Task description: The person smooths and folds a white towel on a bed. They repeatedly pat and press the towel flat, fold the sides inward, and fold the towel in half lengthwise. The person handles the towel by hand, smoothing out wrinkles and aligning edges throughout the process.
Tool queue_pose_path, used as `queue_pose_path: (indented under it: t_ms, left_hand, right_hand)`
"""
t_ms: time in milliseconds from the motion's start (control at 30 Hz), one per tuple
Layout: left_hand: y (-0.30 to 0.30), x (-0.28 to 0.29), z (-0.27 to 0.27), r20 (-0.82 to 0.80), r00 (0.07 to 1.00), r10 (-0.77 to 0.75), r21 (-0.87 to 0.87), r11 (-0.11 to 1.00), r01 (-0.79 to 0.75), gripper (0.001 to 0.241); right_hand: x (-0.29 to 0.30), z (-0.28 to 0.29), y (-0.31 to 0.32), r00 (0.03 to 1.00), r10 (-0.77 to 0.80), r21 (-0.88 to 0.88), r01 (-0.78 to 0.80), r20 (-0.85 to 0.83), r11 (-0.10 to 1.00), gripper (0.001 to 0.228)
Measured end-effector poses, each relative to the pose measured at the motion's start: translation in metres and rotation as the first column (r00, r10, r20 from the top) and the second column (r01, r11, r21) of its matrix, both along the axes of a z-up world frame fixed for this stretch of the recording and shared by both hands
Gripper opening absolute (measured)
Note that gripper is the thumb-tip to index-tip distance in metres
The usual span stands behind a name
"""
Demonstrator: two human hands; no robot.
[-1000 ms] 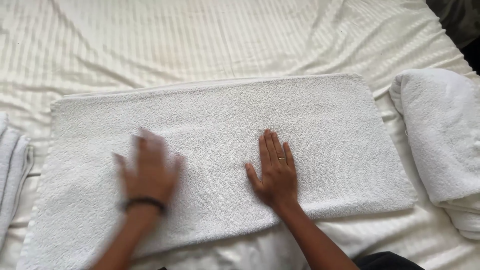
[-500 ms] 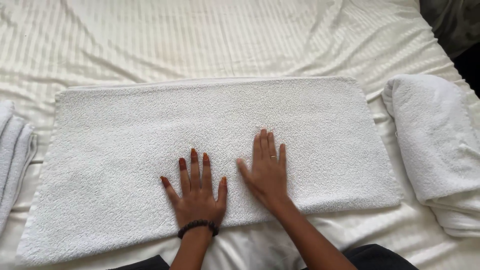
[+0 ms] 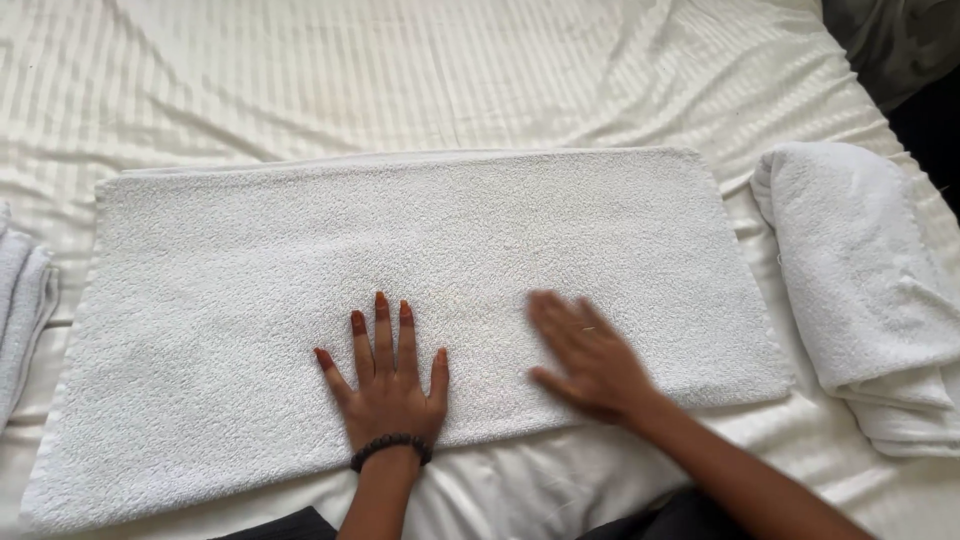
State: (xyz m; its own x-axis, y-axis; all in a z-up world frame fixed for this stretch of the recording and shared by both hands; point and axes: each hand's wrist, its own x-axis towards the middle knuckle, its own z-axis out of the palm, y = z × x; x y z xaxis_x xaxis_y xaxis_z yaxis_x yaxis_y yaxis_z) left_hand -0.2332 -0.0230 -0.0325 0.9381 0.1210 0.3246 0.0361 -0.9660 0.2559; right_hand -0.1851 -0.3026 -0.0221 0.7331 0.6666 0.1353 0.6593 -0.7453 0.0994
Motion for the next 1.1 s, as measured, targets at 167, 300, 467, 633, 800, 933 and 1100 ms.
queue_pose_path:
  t_ms: [167,300,467,633,800,933,1100]
  left_hand:
    - [0.001,0.0,-0.002,-0.026,1.0,0.012,0.014,1.0,-0.011,0.074]
    - [-0.001,0.001,-0.001,0.001,1.0,0.002,-0.003,1.0,-0.002,0.074]
    - [-0.001,0.0,-0.003,0.017,1.0,0.017,0.007,1.0,-0.017,0.073]
    - [-0.004,0.002,0.0,0.021,0.999,0.028,-0.019,0.999,-0.028,0.072]
    - [-0.003,0.0,-0.003,0.028,0.999,0.018,-0.011,1.0,-0.018,0.072]
    - [-0.004,0.003,0.012,0.047,0.999,0.011,0.015,1.0,-0.012,0.075]
    - [-0.004,-0.001,0.001,0.032,0.999,0.023,-0.008,1.0,-0.023,0.073]
  right_hand:
    - [-0.002,0.009,-0.094,0.99,-0.13,-0.002,0.13,-0.061,0.992,0.082]
    - [-0.019,0.014,-0.164,0.901,-0.407,-0.001,0.412,-0.149,0.911,0.087]
    - [0.0,0.006,-0.189,0.436,-0.802,0.097,0.895,-0.409,0.436,0.096]
    - [0.028,0.017,-0.096,0.17,-0.906,-0.041,0.979,-0.387,0.201,0.103]
    - [0.0,0.012,0.086,0.958,-0.222,0.25,0.264,-0.184,0.932,0.094]
    - [0.0,-0.002,0.139,0.984,-0.043,0.187,0.076,-0.172,0.979,0.091]
    - [0.052,-0.018,0.097,0.998,-0.031,0.089,0.036,-0.053,0.995,0.091]
